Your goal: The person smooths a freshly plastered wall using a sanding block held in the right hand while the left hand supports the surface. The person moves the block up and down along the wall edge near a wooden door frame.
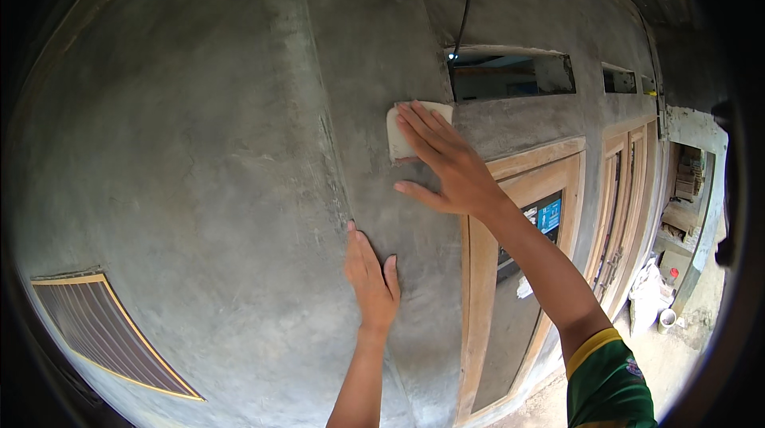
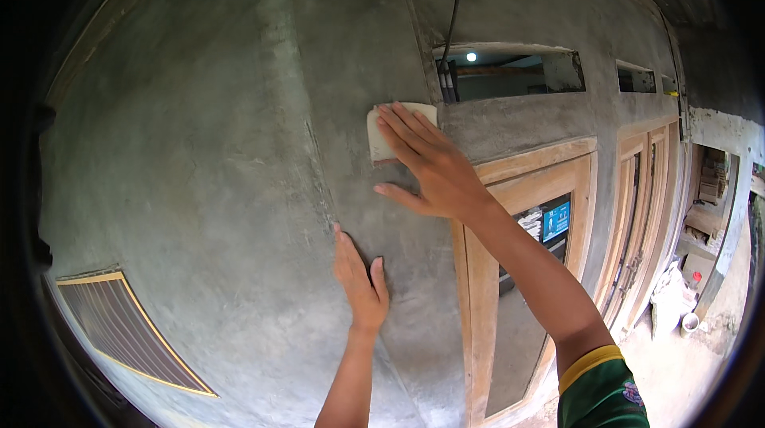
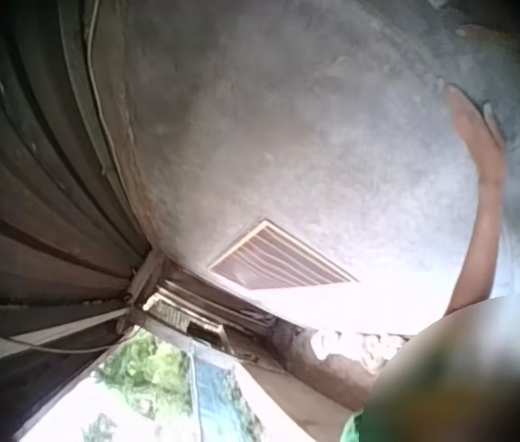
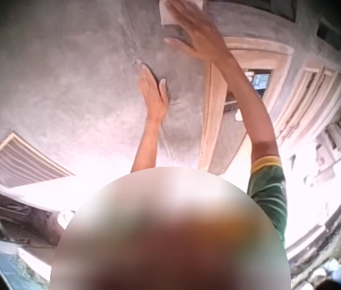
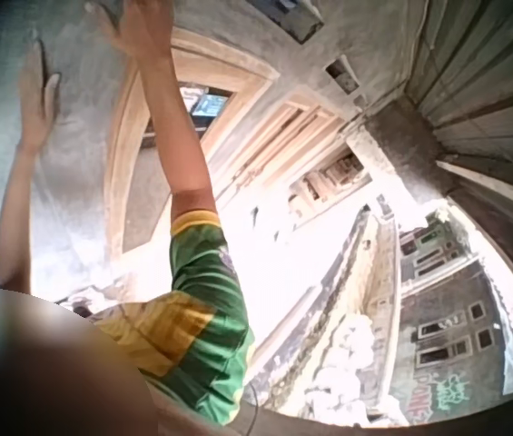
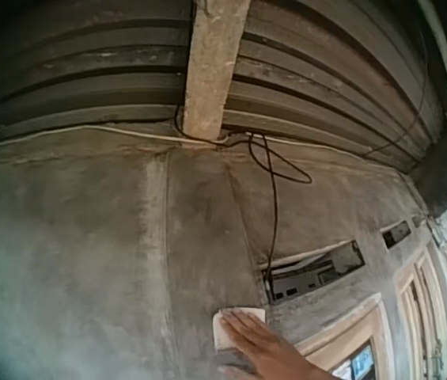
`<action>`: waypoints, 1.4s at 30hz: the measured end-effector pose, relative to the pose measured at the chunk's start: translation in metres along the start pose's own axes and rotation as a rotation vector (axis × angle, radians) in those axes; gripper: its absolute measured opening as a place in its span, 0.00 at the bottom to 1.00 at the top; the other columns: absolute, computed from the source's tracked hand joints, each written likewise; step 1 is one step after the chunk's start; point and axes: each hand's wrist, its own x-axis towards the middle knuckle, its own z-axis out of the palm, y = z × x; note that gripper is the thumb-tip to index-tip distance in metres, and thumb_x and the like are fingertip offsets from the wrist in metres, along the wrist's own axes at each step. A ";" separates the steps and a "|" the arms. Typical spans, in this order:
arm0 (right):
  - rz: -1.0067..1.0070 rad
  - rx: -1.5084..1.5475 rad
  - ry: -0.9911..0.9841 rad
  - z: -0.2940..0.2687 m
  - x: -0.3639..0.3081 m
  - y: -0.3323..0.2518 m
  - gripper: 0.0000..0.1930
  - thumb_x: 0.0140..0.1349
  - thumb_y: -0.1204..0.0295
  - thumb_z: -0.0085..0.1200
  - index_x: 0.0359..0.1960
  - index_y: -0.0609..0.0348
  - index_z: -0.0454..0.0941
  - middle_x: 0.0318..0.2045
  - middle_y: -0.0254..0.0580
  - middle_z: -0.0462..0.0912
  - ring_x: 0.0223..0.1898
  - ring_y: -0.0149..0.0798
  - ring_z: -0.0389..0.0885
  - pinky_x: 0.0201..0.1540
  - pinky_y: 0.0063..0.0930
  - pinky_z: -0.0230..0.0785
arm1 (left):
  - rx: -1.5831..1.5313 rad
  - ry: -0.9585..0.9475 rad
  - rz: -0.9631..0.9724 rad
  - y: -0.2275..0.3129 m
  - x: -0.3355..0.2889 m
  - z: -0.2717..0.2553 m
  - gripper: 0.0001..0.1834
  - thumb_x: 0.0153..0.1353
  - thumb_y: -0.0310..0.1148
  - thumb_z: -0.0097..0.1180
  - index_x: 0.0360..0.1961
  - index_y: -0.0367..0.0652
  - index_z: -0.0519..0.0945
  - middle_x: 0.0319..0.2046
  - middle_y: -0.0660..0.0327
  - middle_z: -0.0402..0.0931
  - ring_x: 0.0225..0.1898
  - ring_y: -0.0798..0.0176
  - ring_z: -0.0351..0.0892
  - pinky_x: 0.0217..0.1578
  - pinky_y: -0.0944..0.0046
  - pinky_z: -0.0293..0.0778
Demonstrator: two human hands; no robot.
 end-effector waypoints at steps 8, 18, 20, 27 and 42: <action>0.046 -0.010 -0.058 -0.006 0.013 0.002 0.52 0.68 0.47 0.70 0.84 0.63 0.60 0.84 0.52 0.62 0.85 0.56 0.58 0.84 0.54 0.57 | -0.034 0.014 0.035 -0.002 0.002 0.001 0.40 0.82 0.33 0.52 0.86 0.32 0.50 0.85 0.35 0.49 0.82 0.32 0.58 0.75 0.40 0.58; 0.000 -0.063 -0.112 -0.006 0.013 -0.002 0.49 0.70 0.46 0.67 0.81 0.70 0.63 0.82 0.55 0.65 0.84 0.55 0.59 0.84 0.52 0.57 | -0.051 0.020 0.027 -0.001 0.002 0.000 0.40 0.82 0.32 0.53 0.86 0.31 0.50 0.85 0.35 0.49 0.81 0.33 0.59 0.75 0.40 0.59; 0.040 -0.029 -0.074 -0.011 0.013 -0.002 0.50 0.70 0.48 0.68 0.82 0.67 0.61 0.83 0.54 0.64 0.85 0.56 0.58 0.85 0.53 0.56 | -0.013 0.009 0.036 0.000 0.001 0.000 0.40 0.82 0.32 0.52 0.86 0.31 0.49 0.85 0.35 0.49 0.82 0.33 0.58 0.76 0.40 0.58; 0.097 -0.123 -0.062 -0.017 0.006 0.008 0.51 0.68 0.50 0.70 0.83 0.67 0.60 0.83 0.57 0.63 0.85 0.58 0.57 0.84 0.56 0.56 | -0.085 0.007 -0.007 0.000 -0.001 0.001 0.40 0.82 0.32 0.52 0.86 0.31 0.49 0.85 0.35 0.49 0.82 0.33 0.58 0.76 0.40 0.57; 0.137 -0.137 0.005 -0.015 0.014 0.014 0.54 0.67 0.48 0.71 0.83 0.71 0.57 0.84 0.61 0.59 0.85 0.64 0.55 0.83 0.57 0.56 | -0.018 0.011 0.005 -0.001 -0.002 0.001 0.40 0.83 0.33 0.51 0.86 0.32 0.49 0.86 0.36 0.48 0.82 0.34 0.59 0.75 0.42 0.59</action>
